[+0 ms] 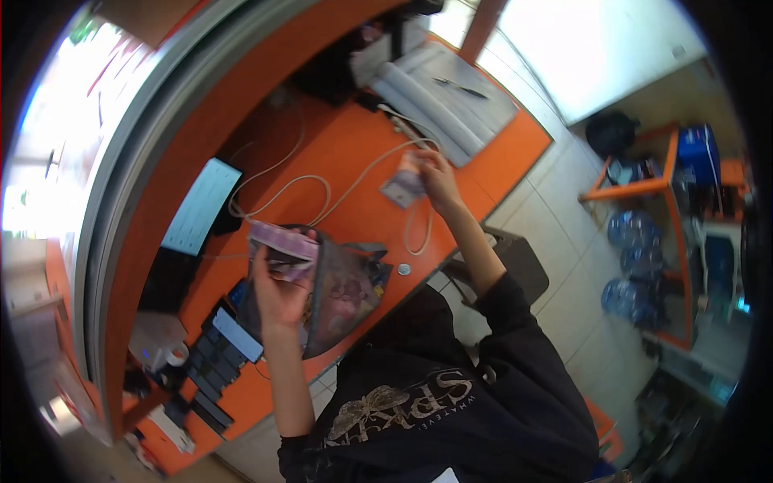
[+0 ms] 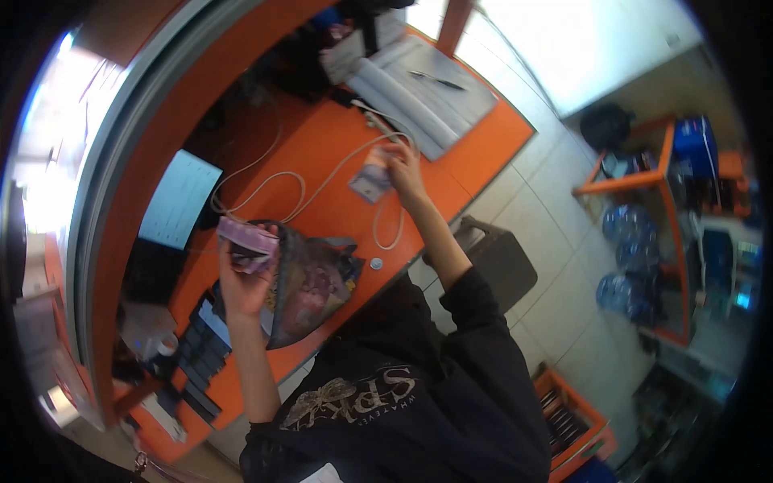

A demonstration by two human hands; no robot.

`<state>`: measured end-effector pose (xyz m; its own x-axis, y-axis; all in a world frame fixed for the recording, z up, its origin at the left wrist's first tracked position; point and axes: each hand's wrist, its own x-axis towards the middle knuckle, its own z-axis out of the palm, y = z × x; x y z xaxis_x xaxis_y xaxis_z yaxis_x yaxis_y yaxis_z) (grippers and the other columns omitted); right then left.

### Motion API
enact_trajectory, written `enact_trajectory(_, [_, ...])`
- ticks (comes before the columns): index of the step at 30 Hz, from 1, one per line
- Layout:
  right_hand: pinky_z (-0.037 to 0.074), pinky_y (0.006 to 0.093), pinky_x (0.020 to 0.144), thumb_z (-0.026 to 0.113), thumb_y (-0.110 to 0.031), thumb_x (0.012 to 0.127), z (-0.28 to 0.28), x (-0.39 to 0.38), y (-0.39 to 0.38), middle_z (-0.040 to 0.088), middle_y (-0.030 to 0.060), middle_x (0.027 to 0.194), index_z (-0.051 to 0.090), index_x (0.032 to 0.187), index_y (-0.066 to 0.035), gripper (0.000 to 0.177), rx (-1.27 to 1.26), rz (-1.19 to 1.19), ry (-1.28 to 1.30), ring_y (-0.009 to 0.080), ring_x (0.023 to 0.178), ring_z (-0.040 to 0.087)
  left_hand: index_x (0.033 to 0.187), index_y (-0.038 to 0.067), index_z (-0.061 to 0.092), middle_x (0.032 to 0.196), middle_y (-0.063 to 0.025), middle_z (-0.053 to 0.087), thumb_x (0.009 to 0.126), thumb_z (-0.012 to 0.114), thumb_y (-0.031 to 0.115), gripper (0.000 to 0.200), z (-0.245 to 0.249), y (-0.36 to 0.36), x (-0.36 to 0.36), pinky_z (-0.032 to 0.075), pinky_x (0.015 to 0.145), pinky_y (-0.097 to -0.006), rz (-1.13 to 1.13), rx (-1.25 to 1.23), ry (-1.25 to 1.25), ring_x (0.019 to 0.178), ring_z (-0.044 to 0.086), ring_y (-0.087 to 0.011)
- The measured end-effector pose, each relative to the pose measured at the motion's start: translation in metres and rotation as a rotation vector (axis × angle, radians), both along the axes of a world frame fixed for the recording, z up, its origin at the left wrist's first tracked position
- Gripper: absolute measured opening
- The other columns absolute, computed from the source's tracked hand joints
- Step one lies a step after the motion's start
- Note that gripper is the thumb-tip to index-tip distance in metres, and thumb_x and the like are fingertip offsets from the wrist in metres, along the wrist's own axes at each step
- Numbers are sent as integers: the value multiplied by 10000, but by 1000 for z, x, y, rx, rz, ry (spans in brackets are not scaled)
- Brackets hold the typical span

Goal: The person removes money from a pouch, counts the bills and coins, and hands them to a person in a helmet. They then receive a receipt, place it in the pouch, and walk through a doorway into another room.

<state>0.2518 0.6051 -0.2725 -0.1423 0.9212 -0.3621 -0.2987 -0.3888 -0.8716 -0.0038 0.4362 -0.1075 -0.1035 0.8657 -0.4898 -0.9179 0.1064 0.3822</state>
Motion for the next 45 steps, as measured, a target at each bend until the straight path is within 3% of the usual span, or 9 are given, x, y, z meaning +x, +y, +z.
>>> enact_trajectory(7, [428, 344, 864, 594, -159, 786, 88, 85, -81, 525, 133, 1064, 556, 1108, -106, 329, 387, -244, -783, 262, 1021, 512, 1091, 28, 506, 1112, -183, 529, 870, 524, 376, 413, -12, 71, 9, 476, 876, -449, -331, -42, 97, 1088, 506, -349])
enact_trajectory(19, [416, 212, 611, 553, -88, 835, 11, 171, -451, 551, 7, 784, 571, 1078, -66, 244, -322, -776, -528, 66, 676, 509, 1056, 10, 506, 1076, -165, 557, 904, 455, 186, 238, -139, 147, -14, 461, 875, -468, -330, -541, 593, 1003, 548, -293])
enact_trajectory(24, [424, 231, 557, 552, -83, 818, -70, 136, -533, 566, 17, 705, 575, 1032, -55, 217, -380, -699, -479, 68, 613, 529, 1210, 16, 434, 1145, -162, 533, 924, 423, 305, 407, -55, 84, 55, 367, 966, -401, -529, -283, 719, 1078, 511, -286])
enact_trajectory(26, [443, 260, 562, 559, -89, 795, -100, 131, -535, 590, 55, 685, 593, 1003, -70, 212, -396, -568, -552, 116, 609, 574, 1398, 108, 209, 1308, -118, 406, 897, 500, 312, 615, -13, 14, 93, 184, 1072, -372, -562, 317, 1153, 1267, 344, -237])
enact_trajectory(28, [454, 254, 570, 540, -69, 783, -171, 120, -537, 603, 47, 668, 612, 1005, -83, 233, -392, -512, -589, 110, 604, 583, 1333, 18, 310, 1248, -165, 476, 867, 563, 200, 561, -3, -63, 115, 345, 991, -380, -614, 561, 1387, 1177, 461, -257])
enact_trajectory(31, [478, 332, 662, 554, -113, 764, -310, 105, -519, 630, 88, 725, 635, 992, -136, 244, -507, -331, -660, 220, 692, 626, 905, 5, 549, 930, -164, 623, 837, 571, 76, 101, -77, -141, 191, 455, 845, -344, -1178, 809, 573, 847, 629, -260])
enact_trajectory(33, [484, 361, 699, 546, -98, 752, -391, 106, -477, 634, 105, 771, 629, 1015, -136, 278, -449, -173, -760, 261, 766, 621, 1296, 33, 389, 1185, -173, 530, 890, 513, 127, 434, -194, -201, 194, 417, 902, -381, -1693, 690, 1035, 1048, 544, -256])
enact_trajectory(34, [485, 370, 717, 543, -96, 750, -437, 97, -463, 636, 115, 819, 622, 1036, -138, 299, -359, -114, -823, 276, 809, 613, 1027, -4, 591, 991, -130, 617, 801, 602, 57, 234, -239, -200, 230, 474, 805, -357, -1629, 481, 1265, 932, 595, -279])
enact_trajectory(45, [479, 434, 731, 701, -170, 666, -743, 72, -218, 544, 149, 961, 533, 1089, -145, 456, 16, 118, -1224, 344, 902, 563, 1047, 56, 601, 908, -137, 565, 819, 594, 153, 248, -725, 4, 173, 457, 751, -377, -782, 388, 2202, 864, 565, -302])
